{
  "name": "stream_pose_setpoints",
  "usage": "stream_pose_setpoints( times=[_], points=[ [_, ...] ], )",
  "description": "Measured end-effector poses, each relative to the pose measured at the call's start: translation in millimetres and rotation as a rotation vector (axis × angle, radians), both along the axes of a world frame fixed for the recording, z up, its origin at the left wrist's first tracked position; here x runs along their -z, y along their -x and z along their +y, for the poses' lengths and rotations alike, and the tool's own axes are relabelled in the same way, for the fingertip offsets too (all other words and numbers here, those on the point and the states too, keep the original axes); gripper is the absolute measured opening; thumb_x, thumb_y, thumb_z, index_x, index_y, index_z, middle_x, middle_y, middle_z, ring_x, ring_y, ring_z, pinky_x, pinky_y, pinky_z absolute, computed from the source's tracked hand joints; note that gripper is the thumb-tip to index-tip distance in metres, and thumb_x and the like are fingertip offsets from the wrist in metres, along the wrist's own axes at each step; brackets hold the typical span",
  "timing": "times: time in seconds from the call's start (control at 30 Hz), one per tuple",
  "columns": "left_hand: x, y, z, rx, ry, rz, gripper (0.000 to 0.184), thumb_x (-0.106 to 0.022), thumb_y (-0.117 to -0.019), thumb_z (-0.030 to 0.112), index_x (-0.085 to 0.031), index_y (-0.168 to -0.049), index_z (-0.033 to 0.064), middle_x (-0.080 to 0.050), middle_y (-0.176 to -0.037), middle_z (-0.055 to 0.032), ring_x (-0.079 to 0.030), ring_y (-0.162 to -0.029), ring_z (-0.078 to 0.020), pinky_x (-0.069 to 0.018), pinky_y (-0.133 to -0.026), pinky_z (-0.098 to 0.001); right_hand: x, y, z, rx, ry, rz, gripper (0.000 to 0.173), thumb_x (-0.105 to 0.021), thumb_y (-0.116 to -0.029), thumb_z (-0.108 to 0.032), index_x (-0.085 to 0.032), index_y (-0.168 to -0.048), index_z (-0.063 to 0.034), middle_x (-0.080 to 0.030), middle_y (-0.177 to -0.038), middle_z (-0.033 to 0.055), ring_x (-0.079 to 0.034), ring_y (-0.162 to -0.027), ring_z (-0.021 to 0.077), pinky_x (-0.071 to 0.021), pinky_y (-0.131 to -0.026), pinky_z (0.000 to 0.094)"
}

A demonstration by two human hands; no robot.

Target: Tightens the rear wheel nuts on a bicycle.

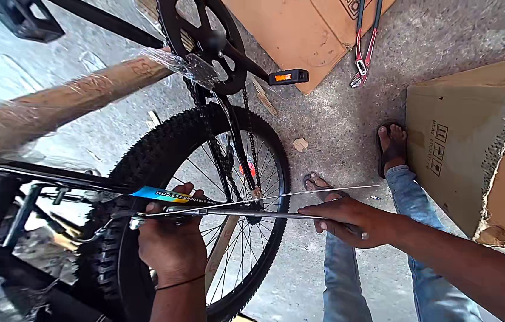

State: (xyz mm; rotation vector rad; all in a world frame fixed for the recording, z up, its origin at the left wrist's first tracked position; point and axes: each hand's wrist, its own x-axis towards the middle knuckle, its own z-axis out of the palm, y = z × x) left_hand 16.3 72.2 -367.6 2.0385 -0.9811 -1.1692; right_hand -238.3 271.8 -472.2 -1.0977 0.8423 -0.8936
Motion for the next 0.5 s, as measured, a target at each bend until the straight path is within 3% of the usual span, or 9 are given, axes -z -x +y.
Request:
stream_pose_setpoints(
  times=[0.07, 0.17, 0.3, 0.4, 0.5],
  points=[
    [0.0, 11.1, -1.5, -0.049, -0.004, -0.095, 0.038, -0.025, -0.1127, 0.031, -0.053, -0.123, 0.0073, -0.073, -0.112, -0.0092, -0.073, -0.098, -0.0238, -0.0616, -0.082, -0.0422, -3.0, -1.0, 1.4, -0.076, 0.079, 0.168, 0.052, -0.056, -0.0987, -0.011, -0.051, -0.150, -0.0134, -0.067, -0.092, -0.0024, -0.063, -0.077, 0.0093, -0.0571, -0.073, 0.0318],
    [-3.5, 22.0, -0.8, -0.089, -0.032, -0.162, 0.029, -0.033, -0.1125, 0.026, -0.052, -0.124, 0.0074, -0.072, -0.108, -0.0078, -0.073, -0.092, -0.0196, -0.0620, -0.078, -0.0381, -6.7, -15.8, 10.1, -0.156, 0.114, 0.265, 0.065, -0.063, -0.0926, -0.011, -0.043, -0.154, -0.0120, -0.067, -0.096, 0.0029, -0.066, -0.082, 0.0181, -0.0573, -0.074, 0.0401],
    [-4.2, 12.4, 0.9, 0.004, -0.026, -0.169, 0.030, -0.034, -0.1123, 0.025, -0.054, -0.123, 0.0057, -0.074, -0.108, -0.0071, -0.074, -0.090, -0.0184, -0.0624, -0.077, -0.0352, 3.4, -37.9, 20.7, -0.098, 0.098, 0.139, 0.059, -0.053, -0.0977, -0.011, -0.041, -0.155, -0.0064, -0.068, -0.094, 0.0067, -0.066, -0.081, 0.0210, -0.0573, -0.076, 0.0415],
    [-4.9, 8.5, -1.0, 0.034, -0.031, -0.129, 0.034, -0.029, -0.1119, 0.026, -0.054, -0.122, 0.0059, -0.074, -0.111, -0.0085, -0.074, -0.094, -0.0208, -0.0620, -0.079, -0.0367, 5.6, -45.9, 24.3, -0.078, -0.001, 0.015, 0.052, -0.048, -0.1054, -0.019, -0.041, -0.155, -0.0087, -0.067, -0.092, 0.0082, -0.063, -0.076, 0.0195, -0.0565, -0.075, 0.0400],
    [-4.1, 14.1, -4.9, -0.007, -0.064, -0.148, 0.032, -0.024, -0.1109, 0.029, -0.049, -0.118, 0.0098, -0.073, -0.106, -0.0086, -0.074, -0.091, -0.0227, -0.0615, -0.074, -0.0386, 3.7, -55.1, 31.4, -0.044, -0.059, -0.094, 0.051, -0.048, -0.1056, -0.017, -0.042, -0.156, -0.0090, -0.065, -0.091, 0.0100, -0.061, -0.071, 0.0188, -0.0560, -0.070, 0.0374]
  ],
)
